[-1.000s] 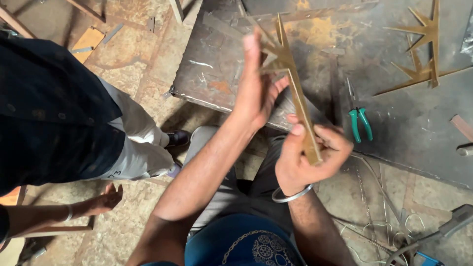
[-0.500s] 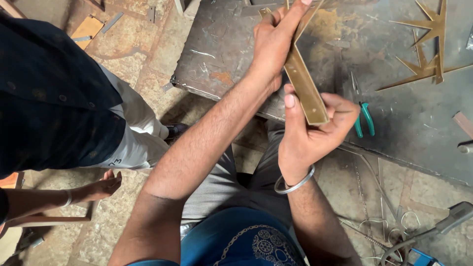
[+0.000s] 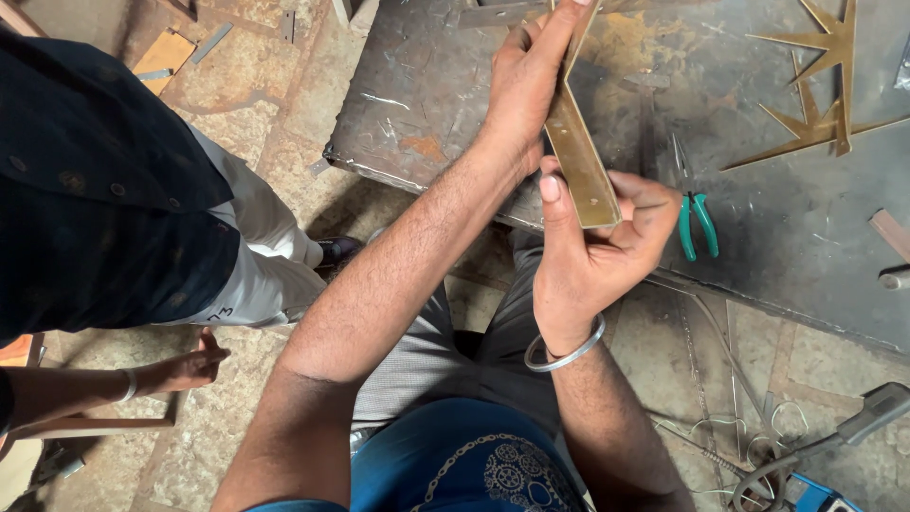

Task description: Fabricating and checking a star-shaped decorative object using metal or wood pieces and a hammer.

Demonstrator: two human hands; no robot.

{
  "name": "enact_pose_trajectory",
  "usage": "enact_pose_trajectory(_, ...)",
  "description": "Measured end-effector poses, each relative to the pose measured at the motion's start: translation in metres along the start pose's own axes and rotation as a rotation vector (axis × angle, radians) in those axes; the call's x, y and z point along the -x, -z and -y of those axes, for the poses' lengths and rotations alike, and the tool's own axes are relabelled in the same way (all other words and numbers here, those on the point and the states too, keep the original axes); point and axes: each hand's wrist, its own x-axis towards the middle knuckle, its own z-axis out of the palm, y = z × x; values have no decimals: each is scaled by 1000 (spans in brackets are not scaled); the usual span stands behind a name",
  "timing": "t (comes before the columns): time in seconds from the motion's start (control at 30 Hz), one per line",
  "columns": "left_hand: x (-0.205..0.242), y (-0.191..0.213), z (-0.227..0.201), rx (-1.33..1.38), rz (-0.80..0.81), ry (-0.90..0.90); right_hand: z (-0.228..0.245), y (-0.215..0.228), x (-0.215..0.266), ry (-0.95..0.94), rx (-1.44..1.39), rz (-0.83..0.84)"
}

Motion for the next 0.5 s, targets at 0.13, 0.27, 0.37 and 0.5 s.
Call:
enact_pose_trajectory(0.13,4,-2,-3,1,2,-9,-2,3,1,1,1,2)
enact_pose_trajectory(0.27,5,0,-1,8,8,-11,1,3,3,-11,15,-10)
enact_pose_trajectory(0.37,5,-1,-2,25,14,-21,-1,8,6,51,76,21)
enact_pose_trajectory(0.5,6,-1,-3,60,10,-10,0,9,8,67,100,16)
